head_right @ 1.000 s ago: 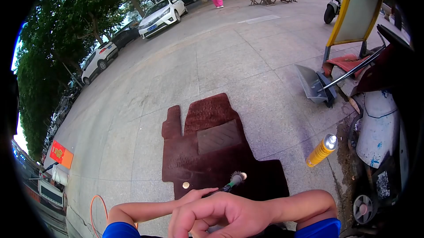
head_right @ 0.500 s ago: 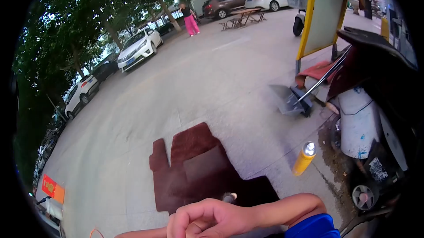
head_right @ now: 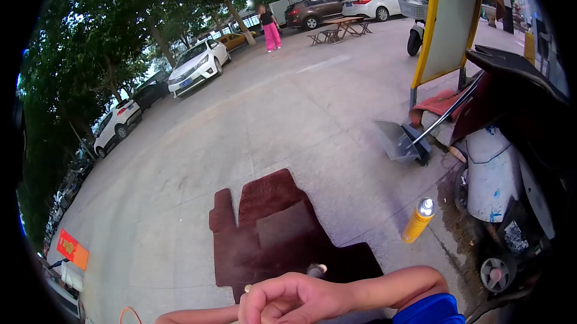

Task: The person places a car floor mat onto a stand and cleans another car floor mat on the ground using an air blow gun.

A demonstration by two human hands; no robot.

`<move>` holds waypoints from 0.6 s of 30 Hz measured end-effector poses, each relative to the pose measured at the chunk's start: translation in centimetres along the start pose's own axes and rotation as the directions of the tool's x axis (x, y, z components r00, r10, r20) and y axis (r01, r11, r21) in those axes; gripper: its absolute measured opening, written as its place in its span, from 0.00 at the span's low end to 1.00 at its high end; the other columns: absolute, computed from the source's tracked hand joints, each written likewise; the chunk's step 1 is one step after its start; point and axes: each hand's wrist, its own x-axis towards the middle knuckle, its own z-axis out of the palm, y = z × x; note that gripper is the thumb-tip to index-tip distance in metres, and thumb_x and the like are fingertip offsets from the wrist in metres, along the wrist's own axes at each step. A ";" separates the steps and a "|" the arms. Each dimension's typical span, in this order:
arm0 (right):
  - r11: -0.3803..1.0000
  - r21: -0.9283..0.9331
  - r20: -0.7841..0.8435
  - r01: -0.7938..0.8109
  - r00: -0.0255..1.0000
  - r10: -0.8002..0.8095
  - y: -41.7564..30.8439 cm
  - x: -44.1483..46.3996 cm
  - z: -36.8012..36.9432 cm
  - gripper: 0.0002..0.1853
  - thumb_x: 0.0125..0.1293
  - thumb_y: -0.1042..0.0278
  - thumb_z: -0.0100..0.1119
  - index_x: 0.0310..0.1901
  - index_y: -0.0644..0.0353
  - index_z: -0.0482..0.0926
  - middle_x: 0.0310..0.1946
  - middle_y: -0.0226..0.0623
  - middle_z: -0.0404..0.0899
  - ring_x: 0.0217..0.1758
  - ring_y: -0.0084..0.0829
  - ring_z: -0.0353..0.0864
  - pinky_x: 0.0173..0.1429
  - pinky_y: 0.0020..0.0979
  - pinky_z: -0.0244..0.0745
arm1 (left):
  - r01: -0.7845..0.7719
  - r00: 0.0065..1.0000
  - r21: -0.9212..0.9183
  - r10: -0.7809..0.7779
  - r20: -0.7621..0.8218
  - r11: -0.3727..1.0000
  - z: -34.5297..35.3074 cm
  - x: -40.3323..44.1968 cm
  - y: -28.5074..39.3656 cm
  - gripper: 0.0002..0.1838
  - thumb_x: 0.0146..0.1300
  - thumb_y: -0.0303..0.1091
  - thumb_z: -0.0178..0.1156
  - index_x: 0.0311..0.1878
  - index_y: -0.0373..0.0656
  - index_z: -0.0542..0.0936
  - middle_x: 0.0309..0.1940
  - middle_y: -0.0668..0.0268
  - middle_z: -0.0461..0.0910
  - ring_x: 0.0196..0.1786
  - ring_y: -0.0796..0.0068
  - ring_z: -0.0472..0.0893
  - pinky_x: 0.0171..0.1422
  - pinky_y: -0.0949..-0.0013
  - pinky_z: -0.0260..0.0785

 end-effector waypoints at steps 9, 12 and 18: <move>1.000 0.025 -0.012 -0.018 1.000 0.019 0.0 0.1 0.0 0.16 0.70 0.64 0.60 0.51 0.67 0.73 0.48 0.47 0.70 0.22 0.11 0.66 0.46 0.22 0.69 | -0.092 0.994 -0.023 0.091 -0.063 0.995 0.5 -0.1 -0.7 0.34 0.60 0.37 0.62 0.71 0.55 0.67 0.49 0.47 0.81 0.51 0.48 0.82 0.56 0.56 0.75; 0.999 0.034 -0.025 -0.022 0.999 0.023 0.0 0.1 0.1 0.15 0.70 0.65 0.60 0.51 0.67 0.73 0.47 0.47 0.70 0.22 0.11 0.66 0.46 0.23 0.68 | -0.050 0.998 -0.021 0.050 -0.026 0.999 0.3 -0.3 -0.4 0.34 0.60 0.38 0.63 0.71 0.54 0.67 0.51 0.47 0.81 0.52 0.48 0.81 0.57 0.56 0.75; 0.999 0.043 -0.012 -0.021 1.000 0.022 0.0 0.1 0.1 0.15 0.69 0.66 0.60 0.51 0.67 0.73 0.47 0.47 0.70 0.22 0.11 0.66 0.47 0.22 0.67 | -0.150 0.987 -0.033 0.148 -0.067 0.988 0.5 -0.3 -0.9 0.34 0.60 0.39 0.63 0.71 0.53 0.67 0.50 0.47 0.81 0.52 0.48 0.82 0.56 0.56 0.75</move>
